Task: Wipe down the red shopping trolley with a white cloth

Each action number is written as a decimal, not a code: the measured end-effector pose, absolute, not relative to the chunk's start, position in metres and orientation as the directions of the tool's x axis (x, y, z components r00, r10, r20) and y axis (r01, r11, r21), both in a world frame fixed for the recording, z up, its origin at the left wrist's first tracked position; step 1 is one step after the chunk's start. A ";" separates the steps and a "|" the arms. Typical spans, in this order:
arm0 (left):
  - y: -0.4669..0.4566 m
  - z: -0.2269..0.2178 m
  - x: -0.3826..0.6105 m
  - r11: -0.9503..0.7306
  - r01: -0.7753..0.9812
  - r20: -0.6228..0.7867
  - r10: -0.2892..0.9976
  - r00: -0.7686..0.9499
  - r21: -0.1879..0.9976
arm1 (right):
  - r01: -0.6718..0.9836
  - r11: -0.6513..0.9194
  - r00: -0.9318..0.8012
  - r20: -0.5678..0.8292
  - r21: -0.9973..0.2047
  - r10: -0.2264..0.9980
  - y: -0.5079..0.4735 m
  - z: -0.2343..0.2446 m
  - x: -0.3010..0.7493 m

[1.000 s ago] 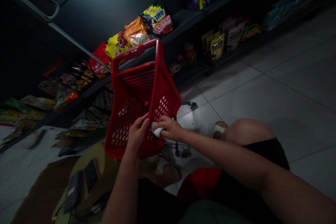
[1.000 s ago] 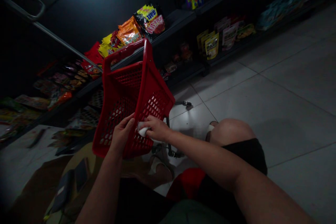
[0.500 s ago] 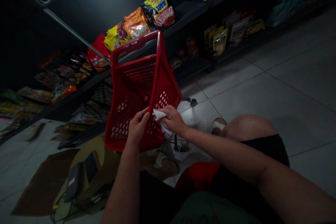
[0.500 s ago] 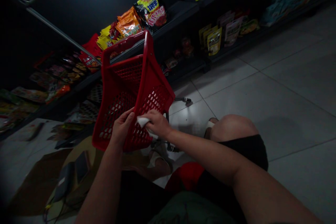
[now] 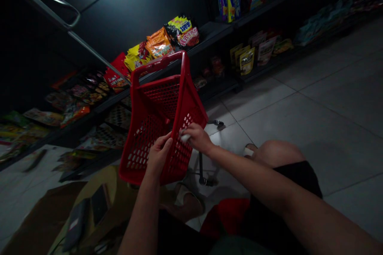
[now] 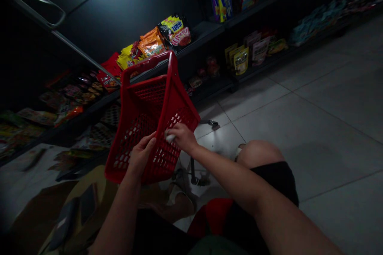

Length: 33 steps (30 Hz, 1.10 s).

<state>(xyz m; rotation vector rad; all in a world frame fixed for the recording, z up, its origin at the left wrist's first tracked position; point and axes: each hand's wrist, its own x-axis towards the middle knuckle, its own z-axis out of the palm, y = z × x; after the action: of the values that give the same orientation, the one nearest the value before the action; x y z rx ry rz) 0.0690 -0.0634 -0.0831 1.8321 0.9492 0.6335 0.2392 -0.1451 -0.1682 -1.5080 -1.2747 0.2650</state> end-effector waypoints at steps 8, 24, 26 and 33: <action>-0.061 -0.086 0.065 -0.251 0.321 0.009 0.800 0.600 0.913 | 0.435 0.270 0.421 0.459 -0.859 0.782 -0.157 -0.177 0.182; -0.064 -0.079 0.061 -0.308 0.354 0.015 0.773 0.635 0.883 | 0.619 -0.026 0.476 0.349 -0.785 0.807 -0.145 -0.180 0.261; -0.063 -0.079 0.061 -0.313 0.362 0.012 0.771 0.636 0.878 | 0.647 -0.086 0.474 0.312 -0.758 0.823 -0.145 -0.177 0.261; -0.059 -0.080 0.056 -0.214 0.370 -0.059 0.794 0.604 0.904 | 0.292 -0.196 0.419 -0.058 -0.936 0.906 -0.129 -0.147 0.286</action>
<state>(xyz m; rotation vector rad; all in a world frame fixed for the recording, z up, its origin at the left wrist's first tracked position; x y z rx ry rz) 0.0564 -0.0595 -0.0800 1.8167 0.9436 0.5238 0.2858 -0.1290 -0.1468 -1.7175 -1.0495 0.8039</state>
